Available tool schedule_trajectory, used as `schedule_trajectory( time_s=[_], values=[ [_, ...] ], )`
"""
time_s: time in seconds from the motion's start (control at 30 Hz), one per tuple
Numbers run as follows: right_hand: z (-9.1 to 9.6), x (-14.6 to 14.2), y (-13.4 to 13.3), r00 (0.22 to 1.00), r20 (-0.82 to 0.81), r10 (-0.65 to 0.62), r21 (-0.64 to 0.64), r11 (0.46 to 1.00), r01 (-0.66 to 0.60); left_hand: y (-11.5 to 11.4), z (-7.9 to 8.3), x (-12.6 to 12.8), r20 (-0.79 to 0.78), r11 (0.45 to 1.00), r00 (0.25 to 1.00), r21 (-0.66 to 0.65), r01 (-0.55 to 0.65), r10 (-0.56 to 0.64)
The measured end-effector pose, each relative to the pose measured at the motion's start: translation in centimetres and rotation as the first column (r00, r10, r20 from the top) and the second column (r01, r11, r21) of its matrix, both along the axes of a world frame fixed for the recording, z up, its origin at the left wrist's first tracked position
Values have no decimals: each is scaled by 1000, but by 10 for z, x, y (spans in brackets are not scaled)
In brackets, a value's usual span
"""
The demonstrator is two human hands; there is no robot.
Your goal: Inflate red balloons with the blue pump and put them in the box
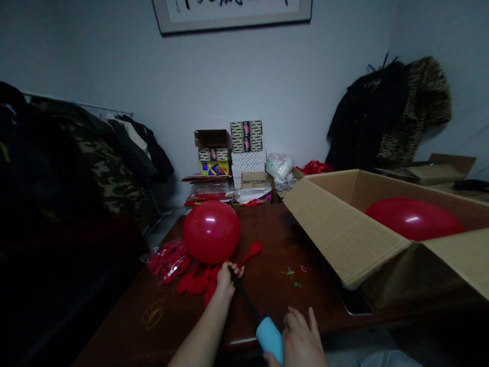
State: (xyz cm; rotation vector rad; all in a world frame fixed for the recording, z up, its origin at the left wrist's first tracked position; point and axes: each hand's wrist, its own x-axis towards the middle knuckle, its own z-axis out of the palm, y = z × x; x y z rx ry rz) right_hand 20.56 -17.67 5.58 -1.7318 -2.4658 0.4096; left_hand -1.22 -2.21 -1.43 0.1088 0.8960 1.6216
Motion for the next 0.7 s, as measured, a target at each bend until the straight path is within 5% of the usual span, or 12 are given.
schedule_trajectory(
  time_s=[0.4,0.7],
  values=[
    [24,-23,7,999,-49,-18,118,993,23,-6,24,-6,7,998,1000,48,-29,29],
    [39,-60,37,998,-50,-48,173,983,56,0,40,-6,1,994,1000,106,-1,1]
  ],
)
